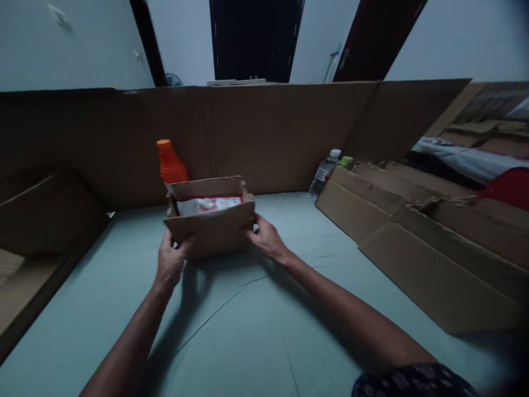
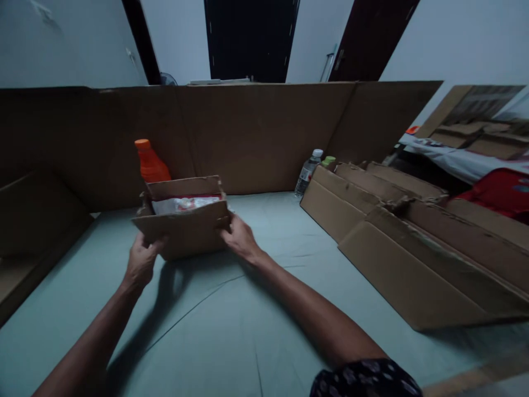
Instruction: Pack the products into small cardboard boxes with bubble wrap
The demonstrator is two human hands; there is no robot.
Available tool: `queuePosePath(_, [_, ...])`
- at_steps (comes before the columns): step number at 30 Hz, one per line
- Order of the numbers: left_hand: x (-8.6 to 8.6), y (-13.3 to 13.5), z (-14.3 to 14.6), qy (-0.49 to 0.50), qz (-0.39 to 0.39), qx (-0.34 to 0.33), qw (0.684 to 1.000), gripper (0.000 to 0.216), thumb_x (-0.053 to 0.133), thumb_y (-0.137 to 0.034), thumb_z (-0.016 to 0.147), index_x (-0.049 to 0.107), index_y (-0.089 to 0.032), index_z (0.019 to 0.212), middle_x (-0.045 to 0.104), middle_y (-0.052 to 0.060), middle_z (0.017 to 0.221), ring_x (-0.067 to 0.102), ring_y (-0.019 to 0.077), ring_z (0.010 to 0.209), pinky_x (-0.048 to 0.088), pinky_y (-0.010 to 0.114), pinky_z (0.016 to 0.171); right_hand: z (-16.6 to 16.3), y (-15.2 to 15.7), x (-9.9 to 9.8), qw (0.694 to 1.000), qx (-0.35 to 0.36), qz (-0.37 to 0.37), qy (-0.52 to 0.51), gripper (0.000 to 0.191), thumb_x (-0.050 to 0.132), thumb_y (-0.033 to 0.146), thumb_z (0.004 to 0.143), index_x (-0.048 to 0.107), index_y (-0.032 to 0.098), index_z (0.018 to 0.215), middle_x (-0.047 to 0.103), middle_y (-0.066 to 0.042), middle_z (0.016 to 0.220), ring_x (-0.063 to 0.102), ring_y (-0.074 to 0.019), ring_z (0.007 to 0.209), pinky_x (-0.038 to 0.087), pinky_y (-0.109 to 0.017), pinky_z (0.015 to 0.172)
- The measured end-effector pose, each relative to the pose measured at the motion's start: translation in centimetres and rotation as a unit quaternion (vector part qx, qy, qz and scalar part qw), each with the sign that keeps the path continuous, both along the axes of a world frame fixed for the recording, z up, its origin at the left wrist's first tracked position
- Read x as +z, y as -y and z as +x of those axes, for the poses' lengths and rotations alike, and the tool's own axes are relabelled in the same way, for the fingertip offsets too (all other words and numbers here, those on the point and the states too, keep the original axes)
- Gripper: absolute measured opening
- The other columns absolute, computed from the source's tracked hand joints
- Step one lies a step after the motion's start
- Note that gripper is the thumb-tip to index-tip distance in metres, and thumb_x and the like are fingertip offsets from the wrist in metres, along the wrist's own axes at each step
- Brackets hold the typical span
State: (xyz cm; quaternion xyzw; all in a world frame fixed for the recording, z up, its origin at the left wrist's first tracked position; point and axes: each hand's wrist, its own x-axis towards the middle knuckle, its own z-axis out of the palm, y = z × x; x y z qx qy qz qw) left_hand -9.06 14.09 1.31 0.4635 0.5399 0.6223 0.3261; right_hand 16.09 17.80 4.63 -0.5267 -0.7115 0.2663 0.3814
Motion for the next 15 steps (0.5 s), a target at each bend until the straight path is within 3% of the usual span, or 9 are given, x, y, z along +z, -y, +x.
queuePosePath(3, [-0.4, 1.8, 4.2, 0.009, -0.010, -0.074, 0.997, 0.055, 0.077, -0.042, 0.069, 0.062, -0.019, 0.117, 0.069, 0.008, 0.115, 0.064, 0.0243, 0.107, 0.052, 0.035, 0.093, 5.4, 4.6, -0.7, 0.997, -0.075, 0.018, 0.010, 0.039, 0.056, 0.029, 0.082, 0.062, 0.014, 0.117, 0.071, -0.007, 0.096, 0.061, -0.0184, 0.068, 0.050, -0.030, 0.065])
queuePosePath(6, [-0.8, 4.7, 6.9, 0.013, -0.036, -0.140, 0.989, 0.056, 0.076, -0.040, 0.073, 0.061, -0.019, 0.122, 0.069, 0.010, 0.118, 0.063, 0.0266, 0.114, 0.051, 0.037, 0.097, 8.6, 10.2, -1.9, 0.990, -0.117, 0.076, 0.017, 0.034, 0.056, 0.032, 0.083, 0.062, 0.016, 0.112, 0.071, -0.008, 0.096, 0.062, -0.0199, 0.072, 0.052, -0.031, 0.065])
queuePosePath(8, [-0.7, 6.3, 7.1, 0.008, -0.038, -0.143, 0.989, 0.059, 0.075, -0.040, 0.075, 0.058, -0.020, 0.128, 0.067, 0.010, 0.125, 0.059, 0.0274, 0.122, 0.047, 0.039, 0.104, 8.6, 13.0, -2.6, 0.989, -0.113, 0.098, 0.013, 0.031, 0.057, 0.030, 0.084, 0.062, 0.018, 0.112, 0.071, -0.009, 0.100, 0.065, -0.0227, 0.081, 0.055, -0.033, 0.072])
queuePosePath(11, [-0.2, 7.0, 6.2, -0.007, -0.043, -0.130, 0.991, 0.064, 0.077, -0.043, 0.073, 0.058, -0.021, 0.129, 0.066, 0.009, 0.128, 0.058, 0.0282, 0.124, 0.044, 0.039, 0.107, 7.5, 14.9, -3.7, 0.989, -0.104, 0.101, 0.000, 0.036, 0.055, 0.025, 0.086, 0.059, 0.018, 0.121, 0.070, -0.012, 0.111, 0.067, -0.0265, 0.099, 0.057, -0.038, 0.084])
queuePosePath(15, [-1.0, 7.1, 5.5, -0.017, -0.130, -0.111, 0.985, 0.070, 0.076, -0.055, 0.067, 0.059, -0.021, 0.126, 0.067, 0.010, 0.122, 0.062, 0.0306, 0.114, 0.050, 0.042, 0.097, 7.9, 15.6, -5.1, 0.991, -0.088, 0.097, -0.002, 0.057, 0.058, 0.024, 0.087, 0.047, 0.019, 0.143, 0.058, -0.016, 0.140, 0.055, -0.0306, 0.130, 0.046, -0.049, 0.110])
